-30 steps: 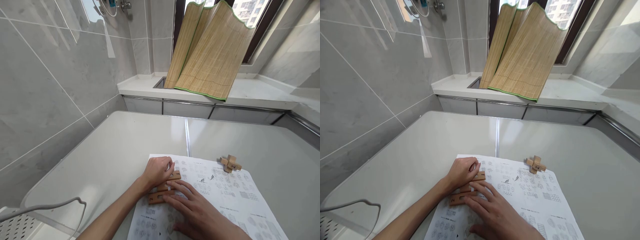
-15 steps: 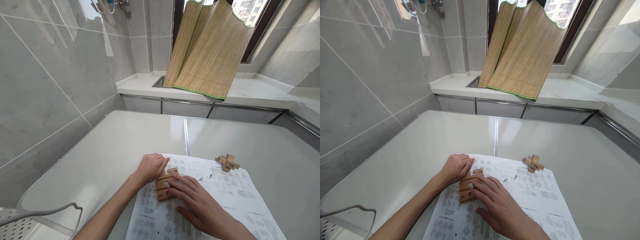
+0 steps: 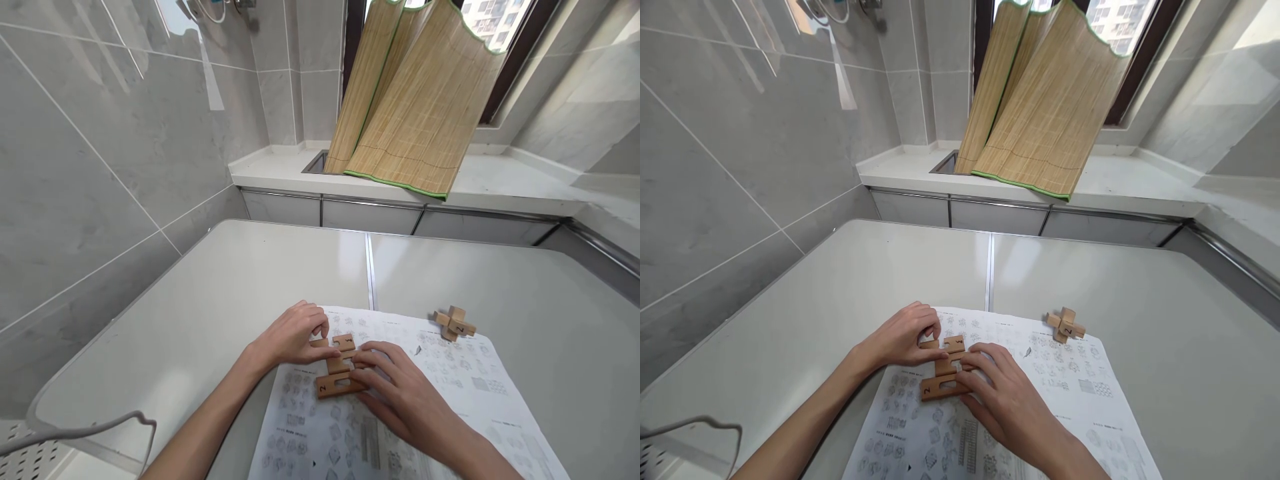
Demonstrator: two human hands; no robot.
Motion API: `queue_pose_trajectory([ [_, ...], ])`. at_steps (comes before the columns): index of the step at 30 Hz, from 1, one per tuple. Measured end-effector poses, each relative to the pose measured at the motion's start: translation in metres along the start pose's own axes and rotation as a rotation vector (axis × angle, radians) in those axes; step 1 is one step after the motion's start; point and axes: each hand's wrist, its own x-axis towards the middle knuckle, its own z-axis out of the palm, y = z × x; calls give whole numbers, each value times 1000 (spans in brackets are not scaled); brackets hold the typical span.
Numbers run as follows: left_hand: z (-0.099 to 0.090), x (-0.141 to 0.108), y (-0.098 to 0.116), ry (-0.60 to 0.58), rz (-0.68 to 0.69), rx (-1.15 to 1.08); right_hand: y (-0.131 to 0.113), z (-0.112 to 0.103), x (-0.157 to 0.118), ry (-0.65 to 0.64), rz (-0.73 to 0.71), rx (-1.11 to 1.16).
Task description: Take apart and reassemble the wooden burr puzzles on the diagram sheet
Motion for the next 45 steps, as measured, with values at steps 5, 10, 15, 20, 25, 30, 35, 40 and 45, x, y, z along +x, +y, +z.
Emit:
queue_pose_trajectory([
  [5, 1, 1, -1, 5, -17, 30, -3, 1, 0, 18, 33, 18],
  [10, 0, 1, -1, 10, 22, 42, -6, -4, 0, 13, 71, 78],
  [15, 2, 2, 4, 34, -110, -38, -7, -5, -2, 10, 103, 105],
  [20, 5, 6, 17, 64, -268, -287, -9, -4, -1, 48, 71, 84],
  [25, 9, 10, 28, 98, -331, -569, -5, -3, 0, 198, 160, 266],
  [30, 9, 11, 33, 80, -327, -766, 3, -5, -3, 501, 511, 339],
  [35, 8, 10, 41, -19, -263, -900, 7, -7, -2, 598, 607, 313],
  [40, 16, 9, 48, -83, -218, -1025, 4, -1, -4, 558, 607, 302],
  [45, 21, 9, 51, -70, -209, -1062, 0, 2, -4, 515, 569, 215],
])
